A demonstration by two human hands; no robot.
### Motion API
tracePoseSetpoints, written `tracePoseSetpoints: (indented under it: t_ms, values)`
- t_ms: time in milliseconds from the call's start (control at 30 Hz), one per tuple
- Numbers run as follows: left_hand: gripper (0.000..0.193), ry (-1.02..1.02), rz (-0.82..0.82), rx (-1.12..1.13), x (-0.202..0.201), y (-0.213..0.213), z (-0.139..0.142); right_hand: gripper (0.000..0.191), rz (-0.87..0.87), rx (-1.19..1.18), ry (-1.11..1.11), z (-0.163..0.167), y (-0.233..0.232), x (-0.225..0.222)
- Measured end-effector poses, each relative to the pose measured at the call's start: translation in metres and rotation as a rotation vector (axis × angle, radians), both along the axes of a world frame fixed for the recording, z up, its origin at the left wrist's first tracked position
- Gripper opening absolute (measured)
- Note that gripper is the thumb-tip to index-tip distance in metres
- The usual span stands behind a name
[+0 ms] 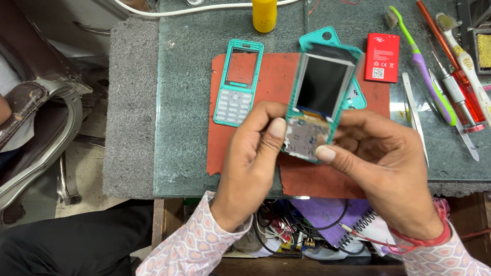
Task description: The person disassembles a teal feature phone at a repair workbench, prying the keypad frame off by hand, removing the battery, opening a workbench drawer, separating the display and main board from the housing, and brushing the exposed keypad board with a toothbrush. They then apply liquid from a yellow squeeze bottle onto the board and continue brushing it.
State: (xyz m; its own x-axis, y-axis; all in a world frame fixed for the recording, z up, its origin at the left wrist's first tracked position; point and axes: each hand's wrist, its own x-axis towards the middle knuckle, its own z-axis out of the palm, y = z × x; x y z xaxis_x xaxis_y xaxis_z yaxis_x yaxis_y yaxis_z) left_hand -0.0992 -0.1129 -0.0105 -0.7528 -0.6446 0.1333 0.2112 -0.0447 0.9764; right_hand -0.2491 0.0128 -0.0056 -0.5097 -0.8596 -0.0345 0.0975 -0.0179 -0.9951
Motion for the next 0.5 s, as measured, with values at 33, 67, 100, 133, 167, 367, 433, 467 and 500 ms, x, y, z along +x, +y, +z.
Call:
tracePoseSetpoints:
  t_ms: [33, 67, 100, 133, 167, 367, 433, 467, 500]
  values:
    - [0.024, 0.015, -0.016, 0.040, 0.0003, -0.0014, -0.0009, 0.031, -0.006, -0.027, -0.010, -0.0007, -0.0001, -0.0014]
    - [0.025, 0.031, -0.033, 0.079, 0.0005, -0.0027, -0.0014, 0.033, -0.012, -0.055, -0.020, -0.0011, -0.0002, -0.0022]
    - [0.027, 0.047, -0.050, 0.118, 0.0006, -0.0034, -0.0018, 0.032, -0.013, -0.049, -0.014, -0.0018, 0.0004, -0.0027]
    - [0.027, 0.034, -0.057, 0.109, 0.0015, -0.0040, -0.0018, 0.032, -0.014, -0.041, -0.009, -0.0023, 0.0006, -0.0027]
    - [0.026, 0.020, -0.062, 0.100, 0.0027, -0.0040, -0.0015, 0.031, -0.013, -0.034, -0.004, -0.0028, 0.0011, -0.0027]
    - [0.016, 0.044, -0.102, 0.170, -0.0009, -0.0030, -0.0028, 0.030, -0.024, -0.010, -0.056, -0.0024, 0.0025, -0.0062]
    - [0.014, 0.031, -0.109, 0.180, 0.0001, -0.0051, -0.0038, 0.028, 0.007, -0.012, -0.071, -0.0018, 0.0025, -0.0083]
    - [0.014, 0.028, -0.113, 0.184, 0.0005, -0.0060, -0.0045, 0.028, 0.023, -0.013, -0.079, -0.0015, 0.0027, -0.0091]
    - [0.014, 0.024, -0.117, 0.190, 0.0009, -0.0067, -0.0051, 0.027, 0.036, -0.013, -0.076, -0.0015, 0.0031, -0.0101]
